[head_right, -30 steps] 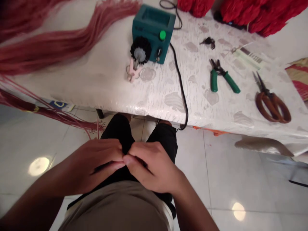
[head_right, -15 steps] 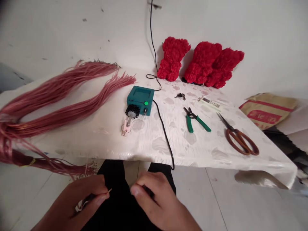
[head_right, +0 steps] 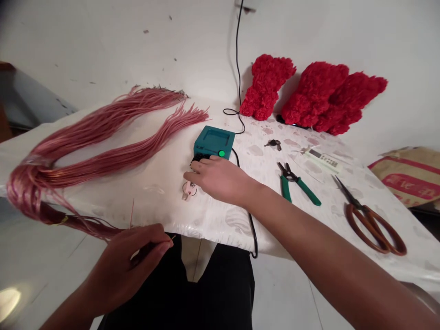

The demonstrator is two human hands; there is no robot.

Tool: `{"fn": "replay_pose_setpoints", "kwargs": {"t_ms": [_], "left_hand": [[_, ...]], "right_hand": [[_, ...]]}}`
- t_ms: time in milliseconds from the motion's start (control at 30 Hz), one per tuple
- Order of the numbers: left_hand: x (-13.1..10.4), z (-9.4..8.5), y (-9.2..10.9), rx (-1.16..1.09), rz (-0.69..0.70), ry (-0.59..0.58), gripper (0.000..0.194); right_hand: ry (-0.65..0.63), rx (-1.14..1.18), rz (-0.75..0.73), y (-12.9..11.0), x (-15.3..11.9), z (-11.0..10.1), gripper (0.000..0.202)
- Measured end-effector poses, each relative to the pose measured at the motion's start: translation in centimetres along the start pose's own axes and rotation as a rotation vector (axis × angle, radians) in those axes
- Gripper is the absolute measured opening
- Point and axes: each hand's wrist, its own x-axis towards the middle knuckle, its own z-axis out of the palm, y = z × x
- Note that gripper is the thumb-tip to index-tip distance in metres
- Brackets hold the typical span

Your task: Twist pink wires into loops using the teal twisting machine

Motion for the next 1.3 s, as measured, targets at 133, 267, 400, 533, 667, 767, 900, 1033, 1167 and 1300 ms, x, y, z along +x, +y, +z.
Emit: {"fn": "replay_pose_setpoints", "kwargs": {"t_ms": [133,267,400,533,667,767,900,1033,1167,1300], "left_hand": [[0.3,0.2,-0.5,-0.007,-0.021,0.036,0.024],[1.4,0.7,-0.6,0.005,-0.044,0.125,0.022],[2.6,1.3,-0.7,0.050,-0.067,0.210,0.020],[3.4,1.7,-0.8,0.085,-0.101,0.261,0.017],[3.9,1.9,-0.5,0.110,-0.122,0.289,0.017],[4.3,2.0,-0.2,0.112,-0.141,0.292,0.017],[4.7,2.0,0.1,0.117,-0.177,0.284,0.018],[4.9,2.0,0.2,0.121,-0.183,0.284,0.018],[4.9,2.1,0.2,0.121,-0.189,0.291,0.017],[5.0,2.2,0.1,0.136,-0.170,0.307,0.017]], "right_hand": [[0.161,-0.059,-0.028,-0.1,-0.3,1.5,0.025],[0.395,-0.039,0.007,-0.8,-0.9,3.7,0.023],[0.500,-0.018,0.060,-1.4,-1.0,5.1,0.021],[0.538,0.006,0.099,-1.7,-1.1,5.4,0.022],[0.558,0.020,0.126,-1.8,-1.1,5.5,0.020],[0.554,0.039,0.132,-1.9,-1.1,5.5,0.019],[0.531,0.083,0.142,-1.9,-1.2,5.6,0.021],[0.542,0.089,0.152,-2.0,-1.2,5.7,0.020],[0.539,0.044,0.165,-2.1,-1.1,5.7,0.021],[0.541,0.066,0.182,-2.3,-1.2,5.7,0.022]]}}
